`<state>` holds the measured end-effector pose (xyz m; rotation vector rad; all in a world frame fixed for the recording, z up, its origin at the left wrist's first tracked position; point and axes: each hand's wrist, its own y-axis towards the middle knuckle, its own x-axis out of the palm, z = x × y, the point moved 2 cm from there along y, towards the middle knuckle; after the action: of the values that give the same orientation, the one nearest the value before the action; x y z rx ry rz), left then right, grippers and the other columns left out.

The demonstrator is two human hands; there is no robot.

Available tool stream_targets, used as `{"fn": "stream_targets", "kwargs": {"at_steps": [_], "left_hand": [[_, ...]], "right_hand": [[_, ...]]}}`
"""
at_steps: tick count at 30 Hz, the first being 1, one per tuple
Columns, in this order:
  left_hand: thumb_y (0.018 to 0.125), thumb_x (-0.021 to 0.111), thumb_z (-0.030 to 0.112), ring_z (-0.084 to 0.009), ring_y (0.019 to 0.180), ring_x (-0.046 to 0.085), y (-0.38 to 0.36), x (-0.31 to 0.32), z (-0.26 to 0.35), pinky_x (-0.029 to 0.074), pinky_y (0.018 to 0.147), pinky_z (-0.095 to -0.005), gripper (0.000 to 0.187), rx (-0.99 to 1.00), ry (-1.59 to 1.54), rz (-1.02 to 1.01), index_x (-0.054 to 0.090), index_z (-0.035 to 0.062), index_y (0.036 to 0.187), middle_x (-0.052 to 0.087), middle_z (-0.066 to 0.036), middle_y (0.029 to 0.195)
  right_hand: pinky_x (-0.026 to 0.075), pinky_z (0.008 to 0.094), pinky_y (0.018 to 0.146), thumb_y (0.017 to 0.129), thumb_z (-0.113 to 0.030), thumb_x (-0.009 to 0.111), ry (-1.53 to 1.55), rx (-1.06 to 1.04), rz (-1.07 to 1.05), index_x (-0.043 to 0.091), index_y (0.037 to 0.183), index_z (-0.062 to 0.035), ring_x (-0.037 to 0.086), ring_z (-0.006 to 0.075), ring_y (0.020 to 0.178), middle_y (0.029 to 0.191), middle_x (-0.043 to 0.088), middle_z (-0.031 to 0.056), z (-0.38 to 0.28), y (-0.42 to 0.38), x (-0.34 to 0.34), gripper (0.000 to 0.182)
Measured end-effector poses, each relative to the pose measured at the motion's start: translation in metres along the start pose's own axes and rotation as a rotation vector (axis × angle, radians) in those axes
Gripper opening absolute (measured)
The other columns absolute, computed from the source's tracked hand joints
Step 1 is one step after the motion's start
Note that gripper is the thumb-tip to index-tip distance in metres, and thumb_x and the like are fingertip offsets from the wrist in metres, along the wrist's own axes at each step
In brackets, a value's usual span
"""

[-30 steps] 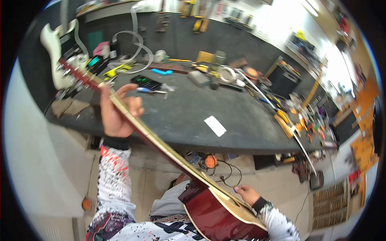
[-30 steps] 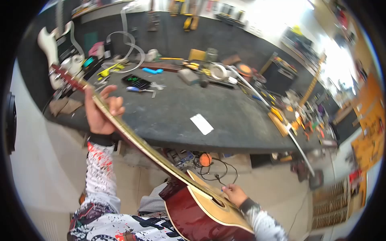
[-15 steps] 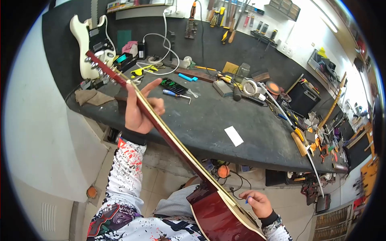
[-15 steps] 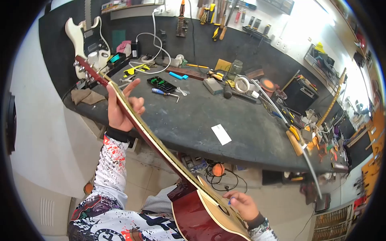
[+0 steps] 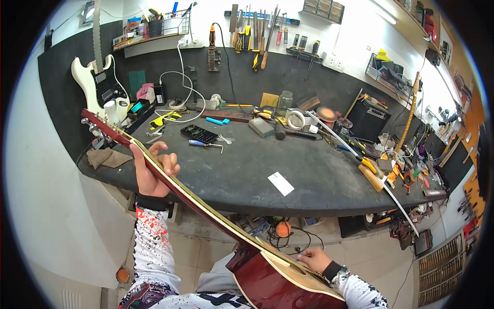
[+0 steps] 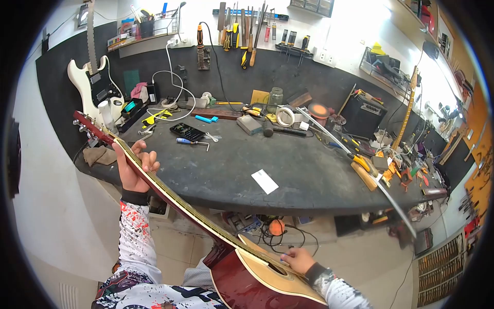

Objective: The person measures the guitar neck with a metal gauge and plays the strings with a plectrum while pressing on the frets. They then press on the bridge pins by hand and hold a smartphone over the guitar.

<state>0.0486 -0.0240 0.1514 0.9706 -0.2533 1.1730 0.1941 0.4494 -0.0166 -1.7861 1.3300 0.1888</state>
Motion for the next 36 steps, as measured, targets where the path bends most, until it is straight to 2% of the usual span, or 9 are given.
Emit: {"fn": "stream_targets", "kwargs": {"at_steps": [4, 7, 11, 13, 15, 20, 27, 35, 36], "left_hand": [[0.093, 0.034, 0.071, -0.0132, 0.06, 0.039, 0.004, 0.003, -0.003, 0.033, 0.056, -0.0275, 0.068, -0.013, 0.006, 0.015, 0.057, 0.0069, 0.094, 0.048, -0.005, 0.052], [0.091, 0.034, 0.073, -0.0136, 0.06, 0.04, 0.005, 0.0, -0.006, 0.033, 0.057, -0.0283, 0.069, -0.025, 0.0, 0.023, 0.057, 0.0077, 0.093, 0.047, -0.004, 0.052], [0.09, 0.036, 0.074, -0.0144, 0.06, 0.041, 0.007, -0.003, -0.007, 0.034, 0.059, -0.0298, 0.066, -0.055, -0.042, 0.02, 0.053, 0.0101, 0.086, 0.054, -0.007, 0.056], [0.089, 0.04, 0.074, -0.0147, 0.06, 0.041, 0.007, 0.0, -0.008, 0.034, 0.058, -0.0305, 0.065, -0.052, -0.06, 0.096, 0.05, 0.0104, 0.082, 0.055, -0.008, 0.057], [0.087, 0.043, 0.075, -0.0156, 0.059, 0.043, 0.006, -0.003, -0.008, 0.036, 0.059, -0.0314, 0.065, -0.054, -0.047, 0.127, 0.047, 0.0113, 0.074, 0.056, -0.008, 0.058], [0.086, 0.043, 0.076, -0.017, 0.057, 0.044, 0.008, -0.003, -0.01, 0.04, 0.063, -0.0333, 0.067, -0.035, -0.076, 0.147, 0.042, 0.0127, 0.065, 0.053, -0.006, 0.055], [0.087, 0.042, 0.075, -0.0158, 0.057, 0.043, 0.006, -0.008, -0.005, 0.036, 0.062, -0.0308, 0.065, -0.008, -0.078, 0.082, 0.042, 0.0126, 0.067, 0.051, -0.005, 0.054], [0.088, 0.042, 0.074, -0.0152, 0.056, 0.042, 0.006, -0.003, -0.008, 0.034, 0.06, -0.0299, 0.065, -0.01, -0.058, 0.083, 0.041, 0.0127, 0.068, 0.052, -0.006, 0.055], [0.088, 0.042, 0.074, -0.0152, 0.056, 0.042, 0.006, -0.003, -0.008, 0.034, 0.06, -0.0299, 0.065, -0.01, -0.053, 0.089, 0.041, 0.0127, 0.068, 0.053, -0.006, 0.055]], "right_hand": [[0.048, 0.0354, 0.088, 0.092, -0.022, 0.065, 0.177, -0.653, 0.004, 0.065, 0.086, 0.003, 0.063, 0.0211, 0.096, 0.107, 0.068, 0.013, -0.046, -0.035, -0.015, 0.025], [0.048, 0.035, 0.087, 0.092, -0.019, 0.065, 0.795, -0.568, -0.116, 0.065, 0.089, 0.0046, 0.063, 0.0205, 0.095, 0.105, 0.068, 0.0129, -0.038, -0.032, -0.015, 0.024], [0.047, 0.0341, 0.09, 0.094, -0.019, 0.062, 0.161, -0.076, 0.027, 0.067, 0.092, 0.0021, 0.061, 0.0174, 0.099, 0.107, 0.067, 0.0141, -0.006, -0.006, 0.009, 0.022], [0.047, 0.0331, 0.09, 0.093, -0.018, 0.061, 0.157, -0.111, 0.021, 0.068, 0.092, 0.003, 0.061, 0.0186, 0.099, 0.107, 0.067, 0.0144, -0.018, -0.016, 0.002, 0.022], [0.047, 0.0314, 0.089, 0.092, -0.015, 0.062, 0.305, -0.619, -0.004, 0.067, 0.094, 0.0041, 0.061, 0.0186, 0.099, 0.108, 0.067, 0.0139, -0.053, -0.038, -0.012, 0.02], [0.044, 0.0346, 0.093, 0.097, -0.017, 0.056, 0.362, -0.058, -0.062, 0.067, 0.096, 0.0021, 0.06, 0.0166, 0.102, 0.112, 0.066, 0.0121, 0.02, 0.014, 0.015, 0.022], [0.047, 0.0295, 0.088, 0.096, -0.016, 0.058, 0.415, -0.364, -0.03, 0.068, 0.102, 0.0027, 0.061, 0.0139, 0.096, 0.103, 0.069, 0.0076, -0.034, -0.019, -0.006, 0.022], [0.048, 0.0314, 0.088, 0.092, -0.02, 0.064, -0.016, -0.078, 0.096, 0.07, 0.095, -0.0004, 0.063, 0.016, 0.096, 0.096, 0.069, 0.0119, -0.023, -0.024, -0.002, 0.021], [0.048, 0.0314, 0.088, 0.092, -0.019, 0.064, 0.098, -0.381, 0.066, 0.07, 0.095, 0.0005, 0.063, 0.0173, 0.097, 0.098, 0.069, 0.0112, -0.037, -0.032, -0.007, 0.021]]}}
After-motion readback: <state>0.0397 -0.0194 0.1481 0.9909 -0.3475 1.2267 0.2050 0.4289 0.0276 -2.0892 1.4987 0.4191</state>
